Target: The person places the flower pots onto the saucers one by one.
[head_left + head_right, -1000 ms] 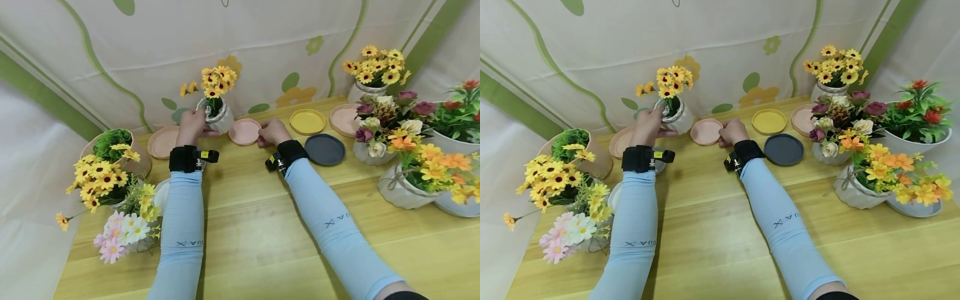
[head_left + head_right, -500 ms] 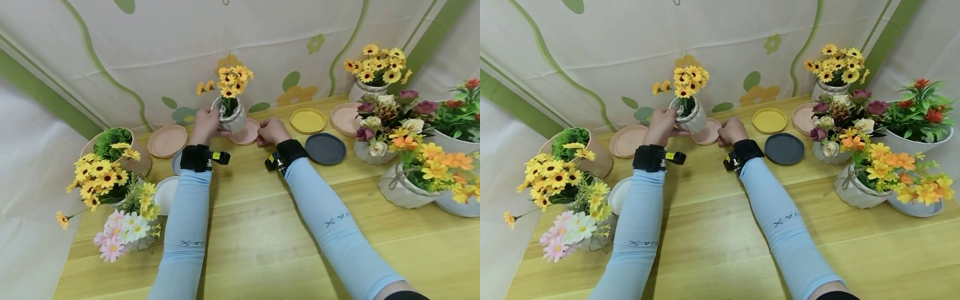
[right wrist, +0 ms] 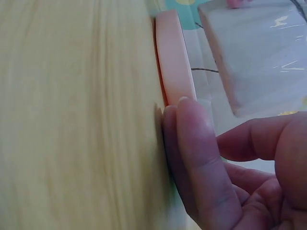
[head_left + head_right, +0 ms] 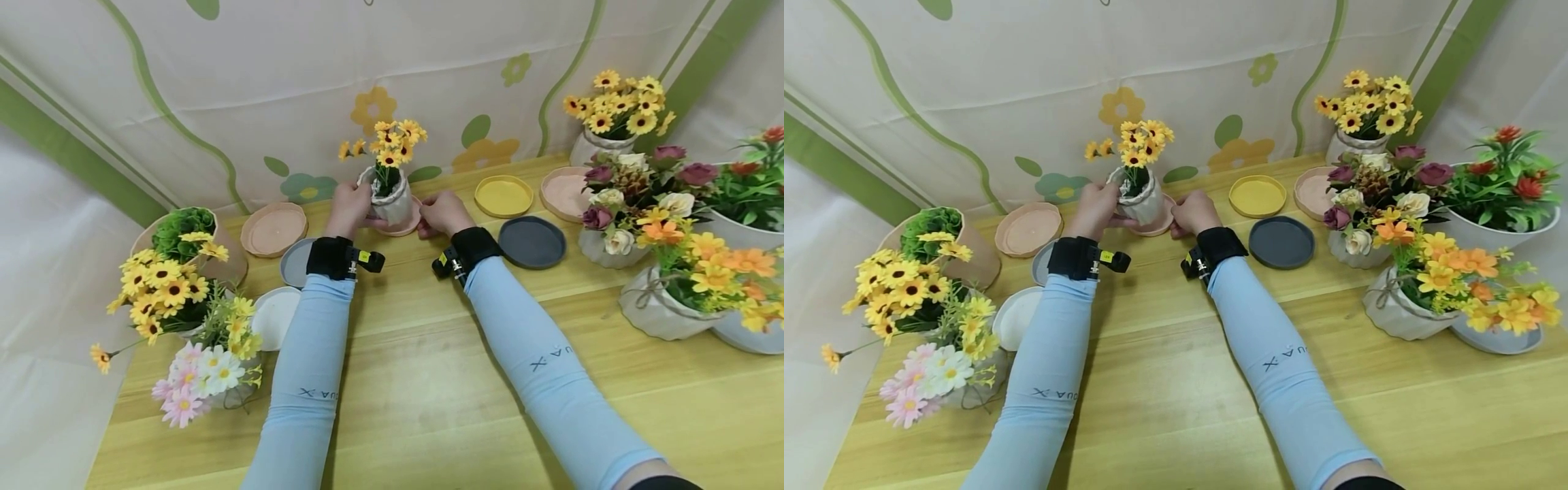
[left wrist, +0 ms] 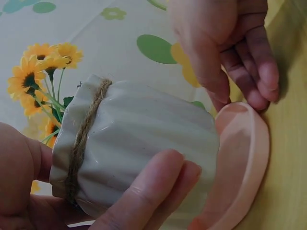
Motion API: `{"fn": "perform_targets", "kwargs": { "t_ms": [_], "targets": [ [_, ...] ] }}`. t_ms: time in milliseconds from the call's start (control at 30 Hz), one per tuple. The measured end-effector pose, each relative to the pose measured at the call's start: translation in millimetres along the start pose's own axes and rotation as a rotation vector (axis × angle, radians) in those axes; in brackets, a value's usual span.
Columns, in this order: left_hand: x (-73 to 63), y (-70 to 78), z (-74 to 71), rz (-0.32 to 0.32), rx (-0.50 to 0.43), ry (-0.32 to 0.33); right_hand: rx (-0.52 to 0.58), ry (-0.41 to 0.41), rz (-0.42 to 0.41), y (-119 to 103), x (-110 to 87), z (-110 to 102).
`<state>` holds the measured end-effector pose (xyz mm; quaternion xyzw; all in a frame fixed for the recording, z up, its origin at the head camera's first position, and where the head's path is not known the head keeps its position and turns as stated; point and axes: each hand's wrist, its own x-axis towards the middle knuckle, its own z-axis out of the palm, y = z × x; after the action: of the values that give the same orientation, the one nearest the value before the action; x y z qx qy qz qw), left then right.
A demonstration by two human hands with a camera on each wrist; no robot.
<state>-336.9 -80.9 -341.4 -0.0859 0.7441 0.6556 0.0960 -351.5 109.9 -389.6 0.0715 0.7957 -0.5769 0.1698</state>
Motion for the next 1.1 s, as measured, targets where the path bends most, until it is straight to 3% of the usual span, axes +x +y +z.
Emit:
{"fn": "perform_targets", "kwargs": {
  "t_ms": [500, 767, 1100],
  "targets": [
    [5.5, -10.1, 7.7, -0.009, 0.014, -0.056, -0.005, -0.008, -0.033, 1, -0.2, 0],
    [9.8, -17.0, 9.7, 0.006, 0.051, -0.057, -0.033, -0.015, -0.054, 2, 0.2, -1],
    [13.0, -20.6, 9.5, -0.024, 0.062, -0.069, -0.049, -0.008, -0.077, 4, 1.7, -1]
  ]
}}
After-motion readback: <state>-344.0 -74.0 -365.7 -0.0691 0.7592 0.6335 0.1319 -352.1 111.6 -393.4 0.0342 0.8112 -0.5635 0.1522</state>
